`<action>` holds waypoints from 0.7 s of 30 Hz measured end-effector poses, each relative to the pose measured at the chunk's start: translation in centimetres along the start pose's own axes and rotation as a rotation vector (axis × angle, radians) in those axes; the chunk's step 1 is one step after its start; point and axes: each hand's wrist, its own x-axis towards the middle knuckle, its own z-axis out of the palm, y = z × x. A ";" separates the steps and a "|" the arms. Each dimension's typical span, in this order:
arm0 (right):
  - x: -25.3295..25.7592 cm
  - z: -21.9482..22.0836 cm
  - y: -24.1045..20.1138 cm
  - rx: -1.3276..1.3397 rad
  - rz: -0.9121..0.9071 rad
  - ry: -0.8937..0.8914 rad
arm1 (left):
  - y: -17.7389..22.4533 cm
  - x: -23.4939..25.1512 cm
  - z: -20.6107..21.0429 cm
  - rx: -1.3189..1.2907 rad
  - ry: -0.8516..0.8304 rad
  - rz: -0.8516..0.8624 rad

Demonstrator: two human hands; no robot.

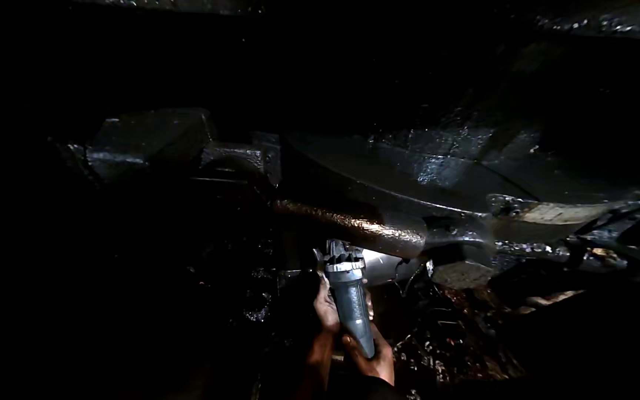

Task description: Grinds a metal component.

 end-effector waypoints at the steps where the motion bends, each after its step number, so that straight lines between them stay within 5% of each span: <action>1: 0.0 0.0 0.1 0.013 -0.004 0.006 | 0.6 0.7 0.6 -0.089 0.011 0.036; 3: -0.1 0.1 0.4 0.041 -0.007 0.019 | 3.9 2.4 2.6 -0.384 0.069 0.035; 6: -0.2 0.2 0.6 0.066 0.010 0.028 | 1.0 4.3 2.6 -0.564 -0.075 0.140; 11: -0.5 0.3 0.9 0.150 0.014 0.032 | -7.8 2.6 -1.5 -0.079 -0.119 0.139; 15: -0.7 0.4 0.8 0.169 0.036 0.048 | -2.4 4.4 1.6 -0.401 -0.086 0.089; 21: -0.9 0.6 0.8 0.220 0.014 0.072 | -0.7 3.8 1.8 -0.502 -0.196 0.046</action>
